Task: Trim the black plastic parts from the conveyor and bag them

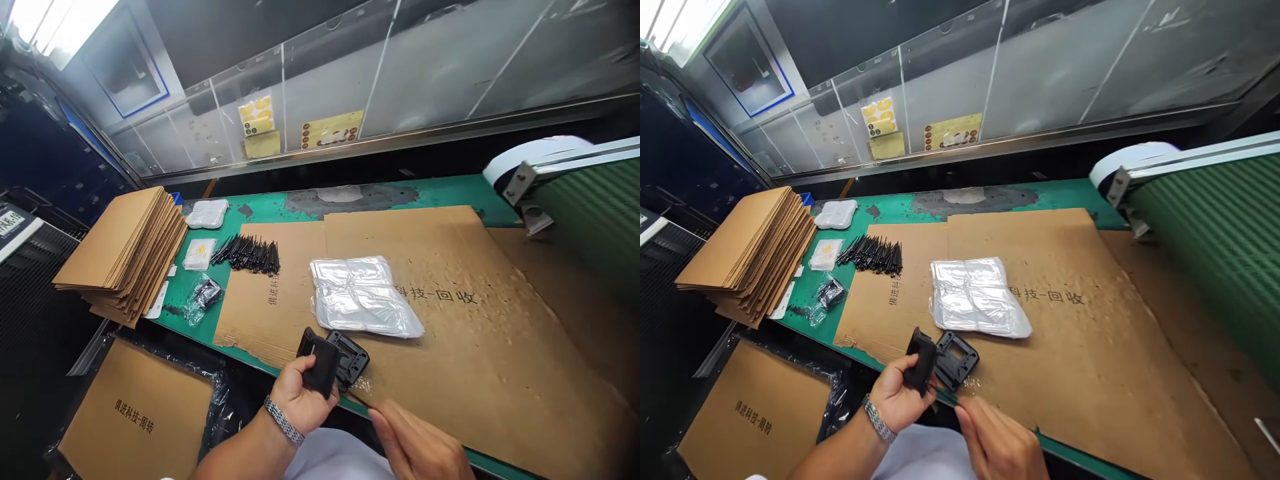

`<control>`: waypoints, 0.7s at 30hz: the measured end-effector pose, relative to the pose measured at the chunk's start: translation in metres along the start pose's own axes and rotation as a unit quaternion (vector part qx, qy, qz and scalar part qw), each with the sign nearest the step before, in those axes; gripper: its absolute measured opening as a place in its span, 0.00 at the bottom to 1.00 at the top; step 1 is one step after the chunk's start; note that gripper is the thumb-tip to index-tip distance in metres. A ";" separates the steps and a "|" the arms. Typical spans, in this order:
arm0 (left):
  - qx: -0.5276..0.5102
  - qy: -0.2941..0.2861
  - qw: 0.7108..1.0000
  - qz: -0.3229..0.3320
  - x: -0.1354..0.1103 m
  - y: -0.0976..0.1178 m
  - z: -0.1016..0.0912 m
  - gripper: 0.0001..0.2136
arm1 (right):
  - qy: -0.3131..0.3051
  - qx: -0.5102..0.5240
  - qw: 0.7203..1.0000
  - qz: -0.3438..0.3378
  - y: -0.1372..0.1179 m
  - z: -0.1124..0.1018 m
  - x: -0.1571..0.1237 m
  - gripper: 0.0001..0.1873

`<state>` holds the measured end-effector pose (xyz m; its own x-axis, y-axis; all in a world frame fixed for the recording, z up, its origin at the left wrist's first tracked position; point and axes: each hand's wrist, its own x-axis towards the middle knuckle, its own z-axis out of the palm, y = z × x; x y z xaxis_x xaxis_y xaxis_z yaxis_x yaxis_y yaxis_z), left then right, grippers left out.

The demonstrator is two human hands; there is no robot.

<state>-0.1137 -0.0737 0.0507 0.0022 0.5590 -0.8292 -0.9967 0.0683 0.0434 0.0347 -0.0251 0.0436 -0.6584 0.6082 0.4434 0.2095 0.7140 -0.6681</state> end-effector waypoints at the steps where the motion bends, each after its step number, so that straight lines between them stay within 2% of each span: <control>1: -0.017 0.008 1.000 -0.005 -0.004 0.001 0.002 0.04 | -0.011 -0.006 0.999 -0.046 -0.003 0.001 0.000 0.14; 3: -0.039 0.027 0.999 -0.018 -0.011 -0.001 0.007 0.08 | -0.024 -0.021 0.995 -0.099 -0.007 0.004 0.002 0.16; 6: -0.042 0.026 0.998 -0.041 -0.019 -0.008 0.007 0.09 | -0.032 -0.037 0.992 -0.113 -0.004 0.003 0.007 0.17; 10: -0.032 -0.004 0.997 -0.068 -0.019 -0.015 -0.010 0.05 | -0.021 -0.049 0.995 -0.086 0.009 -0.004 0.012 0.17; 12: 0.019 -0.028 0.996 -0.084 -0.017 -0.015 -0.021 0.02 | -0.021 -0.053 0.997 -0.049 0.015 -0.009 0.013 0.18; 14: 0.082 -0.073 0.988 -0.104 -0.014 -0.013 -0.031 0.06 | -0.033 -0.035 0.998 -0.034 0.017 -0.014 0.014 0.19; 18: 0.130 -0.138 0.976 -0.110 -0.013 -0.011 -0.038 0.10 | -0.063 0.019 0.991 -0.121 0.005 -0.022 0.019 0.18; 21: 0.149 -0.149 0.975 -0.064 -0.016 -0.012 -0.035 0.11 | -0.077 0.008 0.981 -0.178 -0.006 -0.023 0.022 0.16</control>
<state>-0.1050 -0.1128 0.0442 0.1935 0.7427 -0.6411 -0.9193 0.3656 0.1460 0.0353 -0.0081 0.0716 -0.7894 0.2609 0.5556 -0.0646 0.8649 -0.4978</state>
